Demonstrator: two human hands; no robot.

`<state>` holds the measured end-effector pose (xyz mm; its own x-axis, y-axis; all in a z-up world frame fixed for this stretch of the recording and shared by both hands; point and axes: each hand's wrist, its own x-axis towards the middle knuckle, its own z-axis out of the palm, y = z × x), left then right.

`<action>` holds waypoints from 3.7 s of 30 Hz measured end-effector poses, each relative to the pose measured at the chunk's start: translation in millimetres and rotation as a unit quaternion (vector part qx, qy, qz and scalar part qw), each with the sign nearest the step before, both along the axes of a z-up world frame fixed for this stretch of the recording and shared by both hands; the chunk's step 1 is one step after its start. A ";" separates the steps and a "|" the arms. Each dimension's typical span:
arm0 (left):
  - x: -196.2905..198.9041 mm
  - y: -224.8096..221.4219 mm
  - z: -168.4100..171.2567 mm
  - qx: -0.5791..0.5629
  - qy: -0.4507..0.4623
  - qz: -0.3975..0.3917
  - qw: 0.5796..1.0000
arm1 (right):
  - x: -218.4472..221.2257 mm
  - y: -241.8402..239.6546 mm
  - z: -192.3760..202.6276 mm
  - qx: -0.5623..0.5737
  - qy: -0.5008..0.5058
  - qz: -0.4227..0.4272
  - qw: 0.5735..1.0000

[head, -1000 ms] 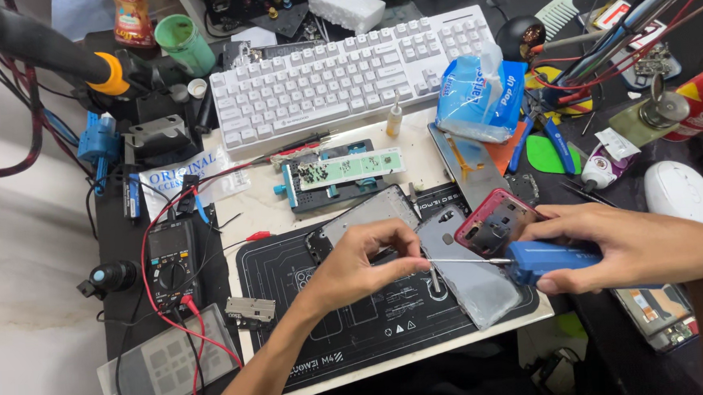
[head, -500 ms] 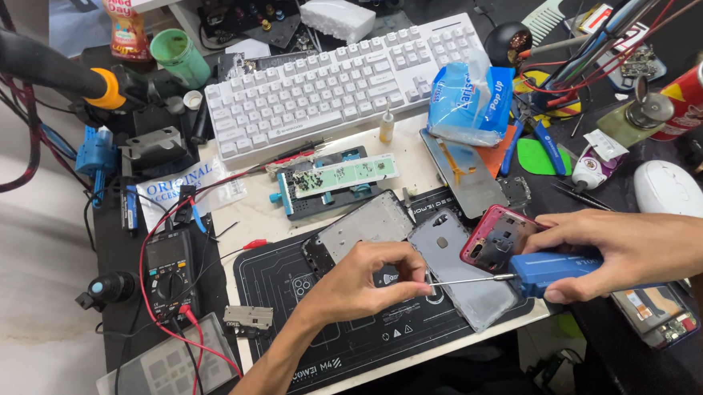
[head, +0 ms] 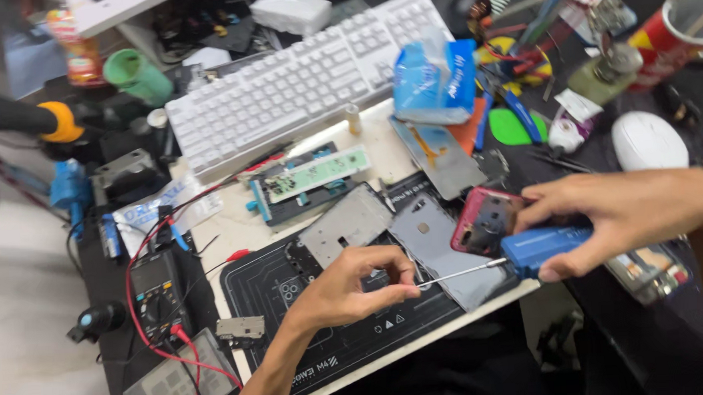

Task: The person uses a blue electric screwdriver to remove and install screws on a red phone frame while holding it over a workbench.

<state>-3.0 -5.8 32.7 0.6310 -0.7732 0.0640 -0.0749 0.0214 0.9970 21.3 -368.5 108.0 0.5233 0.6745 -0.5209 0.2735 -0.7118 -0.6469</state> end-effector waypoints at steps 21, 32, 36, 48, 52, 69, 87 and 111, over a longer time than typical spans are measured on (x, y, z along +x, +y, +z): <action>-0.7 -12.2 -9.2 0.024 -0.042 0.115 0.992 | 2.8 15.7 12.2 -0.114 0.033 -0.061 0.991; 1.7 -9.3 -1.6 0.024 -0.110 0.153 0.982 | 3.9 23.9 15.1 -0.117 0.024 -0.044 0.992; -0.9 -12.9 3.8 0.001 -0.154 0.171 0.973 | 1.5 13.0 15.6 -0.094 0.041 -0.073 0.992; -12.3 -14.9 12.6 -0.102 0.014 0.105 0.989 | -17.5 -11.6 35.3 -0.147 -0.008 -0.067 0.987; -15.2 -13.5 12.3 -0.130 0.028 0.097 0.986 | -24.0 -34.7 27.7 -0.090 0.000 -0.061 0.994; 14.3 -142.7 1.3 0.186 -0.490 0.043 0.851 | -30.3 -119.7 12.9 0.067 -0.215 -0.130 0.966; 48.5 -145.9 -11.1 0.079 -0.204 0.045 0.975 | -27.1 -119.7 12.6 -0.082 -0.184 -0.180 0.963; 18.9 -24.8 -20.7 -0.212 0.248 0.264 0.908 | -29.4 88.2 -54.4 0.407 0.335 -0.359 0.770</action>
